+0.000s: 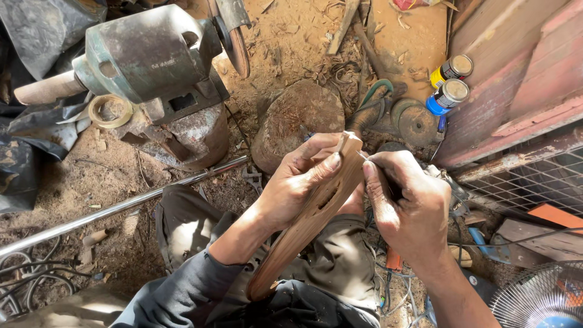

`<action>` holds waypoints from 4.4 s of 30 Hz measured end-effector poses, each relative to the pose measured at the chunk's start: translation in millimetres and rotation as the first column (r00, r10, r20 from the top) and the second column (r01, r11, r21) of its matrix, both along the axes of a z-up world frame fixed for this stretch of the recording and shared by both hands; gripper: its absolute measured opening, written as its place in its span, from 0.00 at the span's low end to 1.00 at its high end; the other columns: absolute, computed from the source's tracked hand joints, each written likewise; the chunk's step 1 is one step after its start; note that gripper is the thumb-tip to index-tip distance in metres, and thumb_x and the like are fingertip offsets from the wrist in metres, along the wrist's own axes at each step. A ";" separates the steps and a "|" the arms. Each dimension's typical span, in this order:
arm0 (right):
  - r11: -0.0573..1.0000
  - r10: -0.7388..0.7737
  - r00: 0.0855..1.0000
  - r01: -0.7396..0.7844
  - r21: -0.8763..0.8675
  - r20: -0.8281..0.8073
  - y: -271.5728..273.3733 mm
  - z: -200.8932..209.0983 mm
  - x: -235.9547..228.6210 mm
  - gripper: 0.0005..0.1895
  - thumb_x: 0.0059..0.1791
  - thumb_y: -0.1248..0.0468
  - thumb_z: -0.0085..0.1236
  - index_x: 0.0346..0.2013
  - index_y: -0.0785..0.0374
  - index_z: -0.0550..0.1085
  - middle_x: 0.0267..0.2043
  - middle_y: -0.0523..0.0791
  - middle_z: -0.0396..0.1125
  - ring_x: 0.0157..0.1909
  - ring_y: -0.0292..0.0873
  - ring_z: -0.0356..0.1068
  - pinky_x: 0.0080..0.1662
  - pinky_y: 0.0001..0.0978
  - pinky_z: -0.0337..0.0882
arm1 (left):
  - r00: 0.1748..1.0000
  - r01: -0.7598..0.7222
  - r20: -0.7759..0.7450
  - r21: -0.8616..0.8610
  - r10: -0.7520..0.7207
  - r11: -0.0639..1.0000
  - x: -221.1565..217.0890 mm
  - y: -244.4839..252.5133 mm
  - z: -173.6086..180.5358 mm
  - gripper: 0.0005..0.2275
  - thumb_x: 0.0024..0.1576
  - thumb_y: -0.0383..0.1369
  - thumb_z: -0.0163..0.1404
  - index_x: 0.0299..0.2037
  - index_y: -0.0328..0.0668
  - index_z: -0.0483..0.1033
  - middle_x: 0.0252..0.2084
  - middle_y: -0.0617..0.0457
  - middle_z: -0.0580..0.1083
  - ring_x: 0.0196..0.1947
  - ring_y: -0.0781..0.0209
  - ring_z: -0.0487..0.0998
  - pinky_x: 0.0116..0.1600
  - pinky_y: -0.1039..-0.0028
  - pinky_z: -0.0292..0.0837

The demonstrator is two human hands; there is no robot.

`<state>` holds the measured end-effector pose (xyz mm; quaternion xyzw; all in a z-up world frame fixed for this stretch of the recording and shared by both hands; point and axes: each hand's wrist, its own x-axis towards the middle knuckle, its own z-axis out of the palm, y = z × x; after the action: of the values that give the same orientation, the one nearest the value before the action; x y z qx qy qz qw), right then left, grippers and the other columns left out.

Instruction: The person sits on the ground and uses pliers to bend and press a thin metal strip along the edge of a carved wooden piece. The person repeatedly adjusts the strip's position and trims excess length with the pliers.

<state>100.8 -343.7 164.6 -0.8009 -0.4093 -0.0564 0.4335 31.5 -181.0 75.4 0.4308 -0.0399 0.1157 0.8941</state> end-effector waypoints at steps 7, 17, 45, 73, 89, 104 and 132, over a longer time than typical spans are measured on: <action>0.991 0.081 0.889 -0.022 -0.134 0.450 -6.9 -4.7 7.9 0.08 0.48 0.74 0.61 0.41 0.68 0.74 0.30 0.48 0.69 0.30 0.45 0.70 0.36 0.38 0.68 | 0.999 -0.046 0.014 0.077 0.045 0.996 -0.2 -8.8 4.4 0.14 0.69 0.29 0.48 0.64 0.38 0.70 0.58 0.51 0.76 0.59 0.66 0.75 0.66 0.70 0.70; 0.930 0.328 0.602 -0.069 -0.362 0.728 -20.4 0.9 27.1 0.09 0.45 0.75 0.59 0.40 0.70 0.74 0.28 0.46 0.65 0.29 0.46 0.69 0.34 0.38 0.69 | 0.996 -0.091 0.017 0.066 0.091 0.994 -0.1 -22.6 9.1 0.14 0.69 0.28 0.48 0.63 0.33 0.72 0.60 0.52 0.75 0.59 0.67 0.73 0.65 0.73 0.69; 0.895 0.305 0.952 -0.276 -0.350 0.031 -48.5 16.8 36.7 0.07 0.52 0.66 0.54 0.41 0.68 0.74 0.30 0.41 0.65 0.35 0.38 0.65 0.36 0.29 0.66 | 0.994 -0.072 -0.088 0.000 0.072 0.997 -11.0 -36.5 14.0 0.17 0.65 0.27 0.50 0.63 0.31 0.72 0.61 0.50 0.76 0.57 0.67 0.75 0.61 0.74 0.72; 0.913 0.175 0.958 -0.245 -0.327 -0.229 -35.7 25.1 28.7 0.10 0.50 0.64 0.56 0.35 0.71 0.75 0.23 0.40 0.63 0.25 0.30 0.62 0.30 0.24 0.64 | 0.992 -0.116 -0.038 0.028 0.117 0.993 -12.7 -43.7 5.5 0.14 0.66 0.26 0.51 0.61 0.32 0.74 0.60 0.50 0.76 0.60 0.67 0.73 0.69 0.73 0.66; 0.938 0.126 0.951 -0.207 -0.278 -0.283 -41.7 17.8 29.1 0.07 0.43 0.67 0.59 0.34 0.65 0.75 0.24 0.45 0.63 0.27 0.43 0.64 0.31 0.32 0.62 | 0.997 -0.082 -0.016 0.001 0.082 0.997 -14.9 -49.1 3.9 0.14 0.66 0.28 0.51 0.61 0.32 0.73 0.63 0.51 0.74 0.63 0.67 0.71 0.71 0.72 0.64; 0.933 0.359 0.266 -0.106 0.343 -0.895 -73.8 -13.1 46.1 0.08 0.53 0.70 0.54 0.34 0.75 0.73 0.25 0.41 0.61 0.25 0.32 0.54 0.28 0.27 0.53 | 0.998 -0.056 0.016 -0.053 0.056 0.997 -20.1 -61.3 25.6 0.16 0.64 0.28 0.54 0.62 0.36 0.72 0.66 0.52 0.70 0.69 0.60 0.69 0.75 0.68 0.62; 0.938 0.118 0.986 -0.071 -0.340 0.120 -104.2 1.7 35.7 0.09 0.48 0.67 0.63 0.43 0.64 0.78 0.35 0.45 0.75 0.30 0.35 0.72 0.36 0.27 0.69 | 0.948 -0.318 0.088 0.286 0.305 0.904 -19.9 -83.4 16.8 0.12 0.62 0.32 0.58 0.54 0.40 0.78 0.58 0.48 0.76 0.63 0.56 0.74 0.68 0.67 0.70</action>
<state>136.6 -447.9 166.3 -0.8363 -0.4801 -0.0206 0.2639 11.6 -264.4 92.2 0.5584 -0.0061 0.2585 0.7882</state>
